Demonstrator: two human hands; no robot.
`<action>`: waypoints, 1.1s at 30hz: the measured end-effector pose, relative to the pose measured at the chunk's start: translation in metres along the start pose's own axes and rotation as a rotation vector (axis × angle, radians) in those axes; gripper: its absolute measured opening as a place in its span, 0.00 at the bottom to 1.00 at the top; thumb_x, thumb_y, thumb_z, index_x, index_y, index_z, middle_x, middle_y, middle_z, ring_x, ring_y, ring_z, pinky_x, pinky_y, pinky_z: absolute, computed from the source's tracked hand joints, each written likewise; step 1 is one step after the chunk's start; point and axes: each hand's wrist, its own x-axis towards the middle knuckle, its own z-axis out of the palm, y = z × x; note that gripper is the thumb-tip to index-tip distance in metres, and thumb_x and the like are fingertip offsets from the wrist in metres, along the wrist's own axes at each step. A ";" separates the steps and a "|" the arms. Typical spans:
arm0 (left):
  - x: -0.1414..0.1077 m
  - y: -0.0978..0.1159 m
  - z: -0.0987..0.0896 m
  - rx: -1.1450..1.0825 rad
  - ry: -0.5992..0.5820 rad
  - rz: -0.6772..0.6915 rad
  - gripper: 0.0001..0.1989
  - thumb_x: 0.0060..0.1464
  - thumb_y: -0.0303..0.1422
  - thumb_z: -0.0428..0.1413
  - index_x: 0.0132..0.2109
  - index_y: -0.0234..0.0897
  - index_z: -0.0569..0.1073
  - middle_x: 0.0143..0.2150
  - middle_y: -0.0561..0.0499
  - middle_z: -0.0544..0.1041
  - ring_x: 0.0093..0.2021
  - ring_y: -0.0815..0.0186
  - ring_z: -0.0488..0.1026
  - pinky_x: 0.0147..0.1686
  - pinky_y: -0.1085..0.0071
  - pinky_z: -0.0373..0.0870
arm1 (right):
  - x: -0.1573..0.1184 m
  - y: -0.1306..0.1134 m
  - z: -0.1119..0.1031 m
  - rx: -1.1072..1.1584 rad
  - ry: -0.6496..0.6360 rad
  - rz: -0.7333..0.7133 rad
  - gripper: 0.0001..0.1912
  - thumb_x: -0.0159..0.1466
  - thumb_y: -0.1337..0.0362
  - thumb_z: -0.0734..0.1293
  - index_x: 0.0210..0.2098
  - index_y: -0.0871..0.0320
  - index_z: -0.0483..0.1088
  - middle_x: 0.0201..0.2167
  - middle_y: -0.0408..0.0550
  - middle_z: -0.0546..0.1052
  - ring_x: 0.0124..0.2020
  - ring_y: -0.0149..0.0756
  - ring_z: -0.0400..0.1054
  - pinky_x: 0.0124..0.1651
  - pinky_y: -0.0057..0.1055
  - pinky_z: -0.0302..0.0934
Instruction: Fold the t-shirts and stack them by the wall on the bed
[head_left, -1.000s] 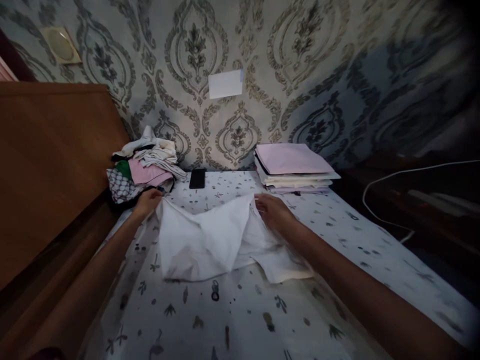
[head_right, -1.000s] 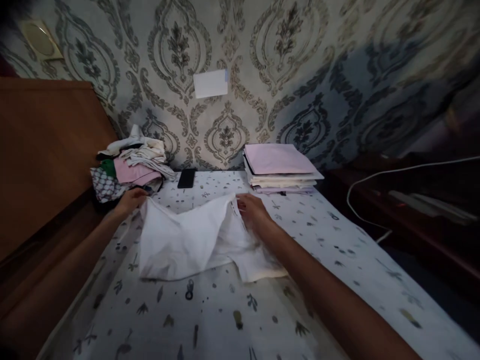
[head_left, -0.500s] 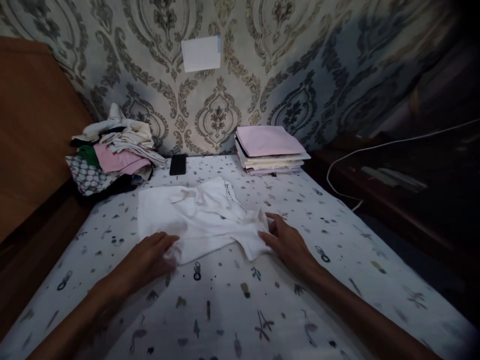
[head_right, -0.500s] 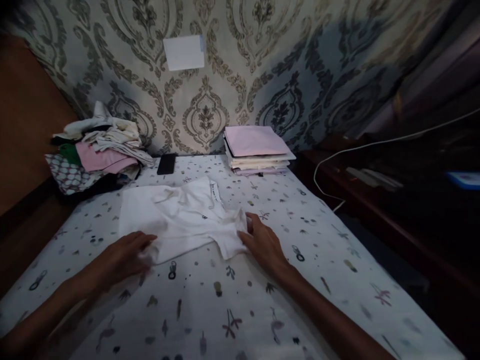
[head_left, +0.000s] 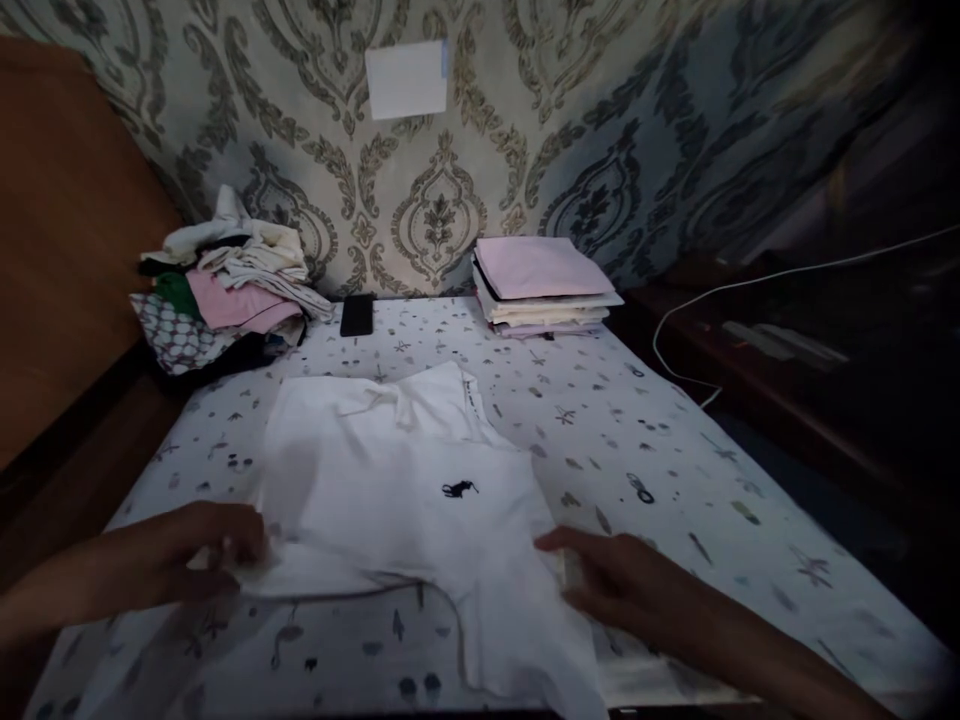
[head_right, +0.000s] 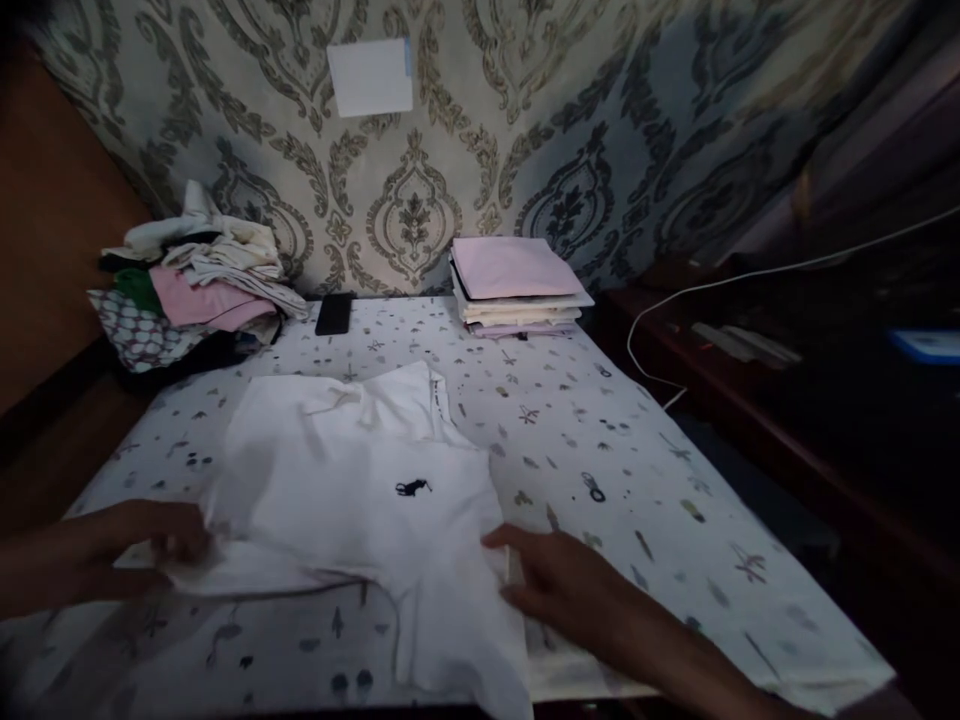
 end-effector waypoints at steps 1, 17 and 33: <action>0.007 0.000 -0.002 -0.066 -0.092 -0.016 0.17 0.53 0.44 0.58 0.49 0.51 0.79 0.42 0.53 0.82 0.40 0.61 0.79 0.40 0.74 0.76 | 0.007 -0.004 -0.003 -0.092 0.028 -0.034 0.19 0.62 0.56 0.67 0.51 0.51 0.75 0.22 0.41 0.68 0.23 0.32 0.63 0.27 0.28 0.55; 0.181 -0.072 -0.021 0.243 0.395 -0.198 0.12 0.46 0.36 0.50 0.38 0.39 0.72 0.42 0.46 0.75 0.43 0.57 0.73 0.44 0.63 0.70 | 0.171 -0.075 -0.023 -0.738 0.245 -0.460 0.11 0.69 0.70 0.57 0.36 0.58 0.69 0.37 0.50 0.74 0.30 0.35 0.64 0.31 0.29 0.48; 0.199 -0.093 -0.050 0.056 0.584 -0.314 0.09 0.44 0.35 0.51 0.35 0.40 0.69 0.28 0.53 0.72 0.31 0.61 0.70 0.30 0.70 0.61 | 0.293 -0.129 -0.081 0.677 0.488 -0.265 0.03 0.62 0.66 0.60 0.35 0.54 0.58 0.31 0.47 0.77 0.35 0.35 0.76 0.37 0.32 0.70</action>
